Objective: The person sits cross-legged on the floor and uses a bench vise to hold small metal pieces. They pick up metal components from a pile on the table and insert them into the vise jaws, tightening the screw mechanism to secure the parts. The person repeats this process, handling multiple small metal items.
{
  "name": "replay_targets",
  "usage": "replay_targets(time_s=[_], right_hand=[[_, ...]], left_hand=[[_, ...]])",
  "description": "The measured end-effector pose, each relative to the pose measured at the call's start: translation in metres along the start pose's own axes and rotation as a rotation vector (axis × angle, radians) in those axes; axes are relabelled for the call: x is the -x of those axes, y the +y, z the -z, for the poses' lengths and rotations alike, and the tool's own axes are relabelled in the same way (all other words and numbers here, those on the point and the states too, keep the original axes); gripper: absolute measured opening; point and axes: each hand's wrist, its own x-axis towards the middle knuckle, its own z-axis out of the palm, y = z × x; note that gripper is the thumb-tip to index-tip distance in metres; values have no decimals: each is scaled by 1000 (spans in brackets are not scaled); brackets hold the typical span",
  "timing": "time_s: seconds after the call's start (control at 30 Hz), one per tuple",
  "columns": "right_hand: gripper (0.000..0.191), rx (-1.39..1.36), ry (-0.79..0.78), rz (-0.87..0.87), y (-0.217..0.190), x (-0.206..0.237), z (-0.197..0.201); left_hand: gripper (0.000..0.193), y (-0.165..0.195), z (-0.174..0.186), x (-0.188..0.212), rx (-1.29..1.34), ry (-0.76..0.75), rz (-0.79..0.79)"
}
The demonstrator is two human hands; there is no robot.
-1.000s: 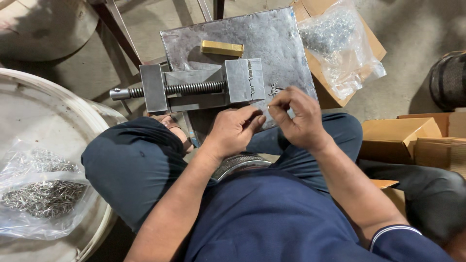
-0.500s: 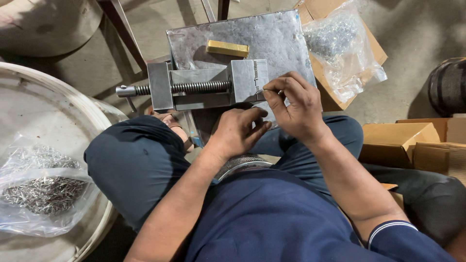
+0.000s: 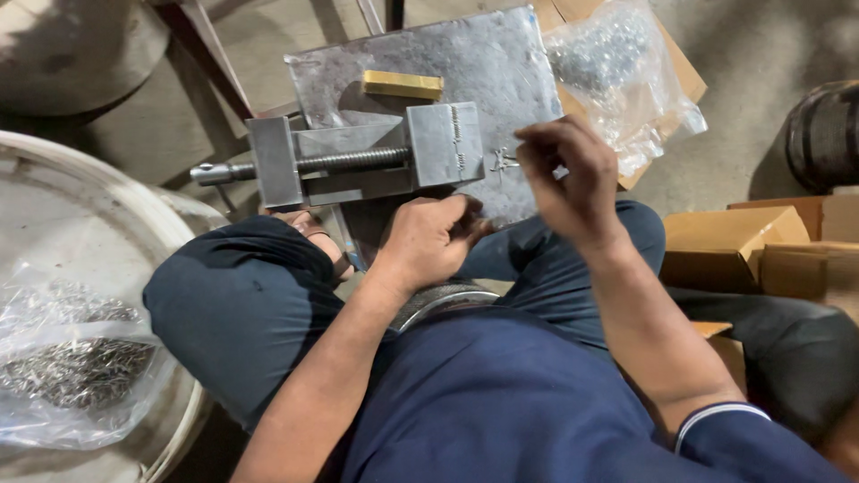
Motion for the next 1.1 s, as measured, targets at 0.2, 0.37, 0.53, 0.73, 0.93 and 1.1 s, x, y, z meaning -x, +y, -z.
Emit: replay_targets(time_s=[0.2, 0.37, 0.53, 0.73, 0.93, 1.1], right_hand=[[10, -140, 26, -265, 39, 37, 3], [15, 78, -13, -181, 40, 49, 1], [19, -2, 5, -246, 43, 36, 5], [15, 79, -38, -248, 39, 33, 7], [11, 160, -82, -174, 35, 31, 9], [7, 361, -167, -55, 36, 27, 4]], left_hand=[[23, 3, -3, 3, 50, 44, -26], [22, 6, -1, 2, 29, -15, 38], [21, 7, -1, 2, -48, 31, -61], [22, 6, -2, 2, -19, 21, -25], [22, 5, -3, 3, 2, 31, -32], [22, 6, -2, 2, -26, 30, -53]])
